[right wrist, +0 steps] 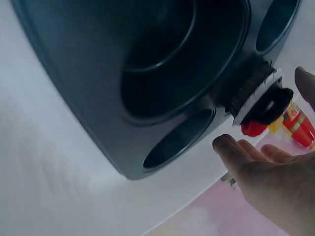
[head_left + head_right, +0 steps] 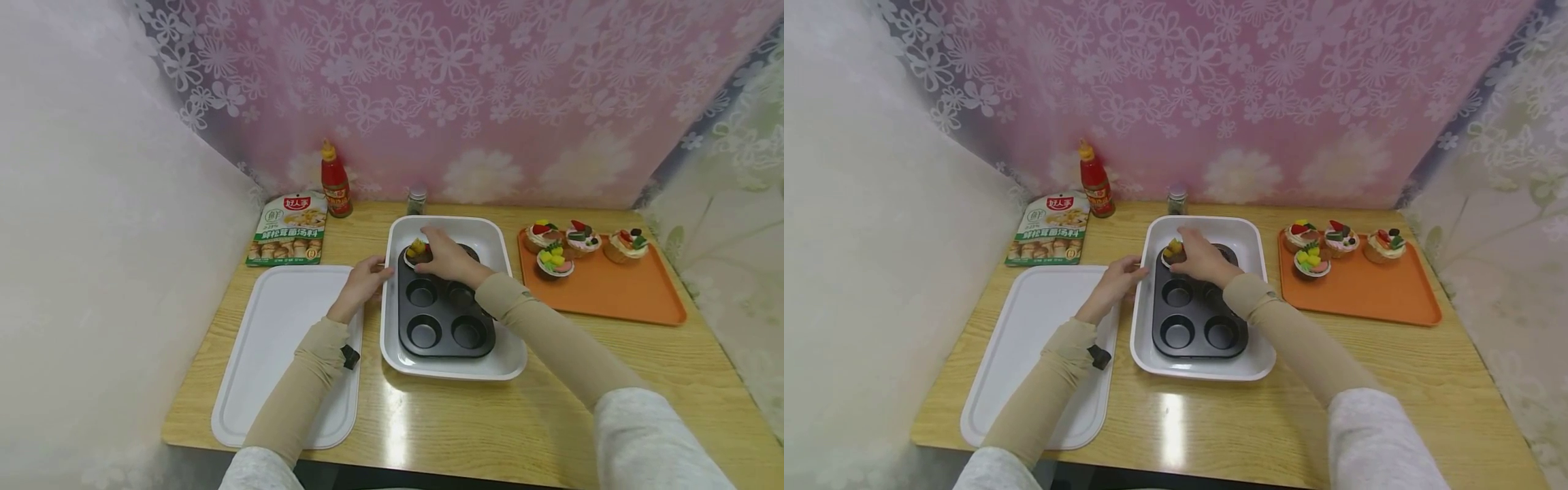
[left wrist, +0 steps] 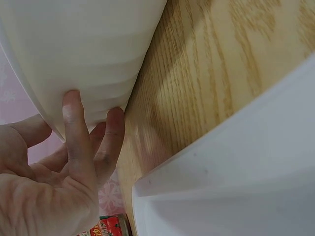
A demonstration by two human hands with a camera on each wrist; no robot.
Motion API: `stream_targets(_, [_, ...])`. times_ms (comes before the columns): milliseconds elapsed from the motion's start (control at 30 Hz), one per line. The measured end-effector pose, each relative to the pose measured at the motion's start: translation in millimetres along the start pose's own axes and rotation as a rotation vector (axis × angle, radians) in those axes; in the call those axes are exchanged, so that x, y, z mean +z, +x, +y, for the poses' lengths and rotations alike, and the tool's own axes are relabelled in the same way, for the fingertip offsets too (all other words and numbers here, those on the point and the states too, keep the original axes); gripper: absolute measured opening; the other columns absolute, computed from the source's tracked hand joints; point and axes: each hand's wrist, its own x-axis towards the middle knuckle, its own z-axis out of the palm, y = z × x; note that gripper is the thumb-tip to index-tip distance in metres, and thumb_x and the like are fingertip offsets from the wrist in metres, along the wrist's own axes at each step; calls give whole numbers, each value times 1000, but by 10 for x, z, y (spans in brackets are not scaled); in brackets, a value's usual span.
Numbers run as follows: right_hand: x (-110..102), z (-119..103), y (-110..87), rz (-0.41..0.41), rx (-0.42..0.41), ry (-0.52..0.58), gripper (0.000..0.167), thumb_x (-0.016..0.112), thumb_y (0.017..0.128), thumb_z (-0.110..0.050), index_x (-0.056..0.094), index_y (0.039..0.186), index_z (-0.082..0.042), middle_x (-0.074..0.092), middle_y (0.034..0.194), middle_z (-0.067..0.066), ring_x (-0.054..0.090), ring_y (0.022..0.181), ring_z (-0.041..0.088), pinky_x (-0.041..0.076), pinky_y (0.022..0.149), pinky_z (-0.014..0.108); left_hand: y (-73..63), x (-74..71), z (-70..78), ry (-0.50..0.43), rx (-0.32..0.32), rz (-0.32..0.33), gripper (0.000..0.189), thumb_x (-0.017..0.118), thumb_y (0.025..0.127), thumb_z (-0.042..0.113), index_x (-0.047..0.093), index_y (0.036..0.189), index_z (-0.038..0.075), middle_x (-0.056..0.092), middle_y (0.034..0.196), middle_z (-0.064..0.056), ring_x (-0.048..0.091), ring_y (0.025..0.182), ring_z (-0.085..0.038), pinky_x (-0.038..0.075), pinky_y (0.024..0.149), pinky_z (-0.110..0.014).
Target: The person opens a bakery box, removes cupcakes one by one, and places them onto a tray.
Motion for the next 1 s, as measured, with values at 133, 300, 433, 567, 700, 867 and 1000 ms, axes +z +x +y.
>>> stream_targets(133, [76,-10,20,-18,22,-10,94,79,96,-27,22,164,3,31,166,30,38,153,42,36,125,56,4,8,-12,-6,-1,-4,46,61,108,28,56,152,15,67,139,-15,68,110,-24,56,68,-26])
stream_targets(300, [135,-35,26,-11,33,-22,90,78,97,-25,24,163,2,38,159,30,48,142,42,43,118,56,-2,10,-6,-13,1,-11,45,61,108,28,57,151,14,67,138,-15,69,108,-23,56,67,-25])
stream_targets(433, [161,-64,20,7,42,-39,84,78,97,-24,28,161,0,45,152,29,54,132,41,47,111,56,-5,4,-1,-11,-8,-10,46,61,108,29,56,152,15,66,139,-14,67,108,-22,55,67,-25])
stream_targets(567, [178,-93,12,28,40,-71,80,78,97,-22,31,159,-1,49,148,29,56,129,40,48,108,56,-2,1,-3,-10,-12,-11,47,61,108,29,55,153,16,65,141,-14,67,110,-22,55,68,-25])
stream_targets(700, [188,-108,8,43,32,-108,78,78,97,-21,34,157,0,52,143,28,58,125,39,50,106,55,-6,-1,-4,-10,0,-9,46,61,108,27,56,152,15,66,140,-15,68,110,-23,56,68,-26])
stream_targets(867, [201,-106,13,50,30,-128,77,77,98,-21,33,158,1,52,142,29,59,123,40,50,107,55,-11,-2,-11,-4,12,-8,46,61,108,27,55,152,14,66,139,-16,69,108,-24,55,67,-27])
stream_targets(1000, [202,-112,12,50,36,-114,80,76,98,-21,30,160,1,51,144,30,59,125,41,49,109,55,-15,-5,-10,-6,6,-9,46,61,108,28,56,152,14,66,140,-15,67,109,-23,55,67,-27])
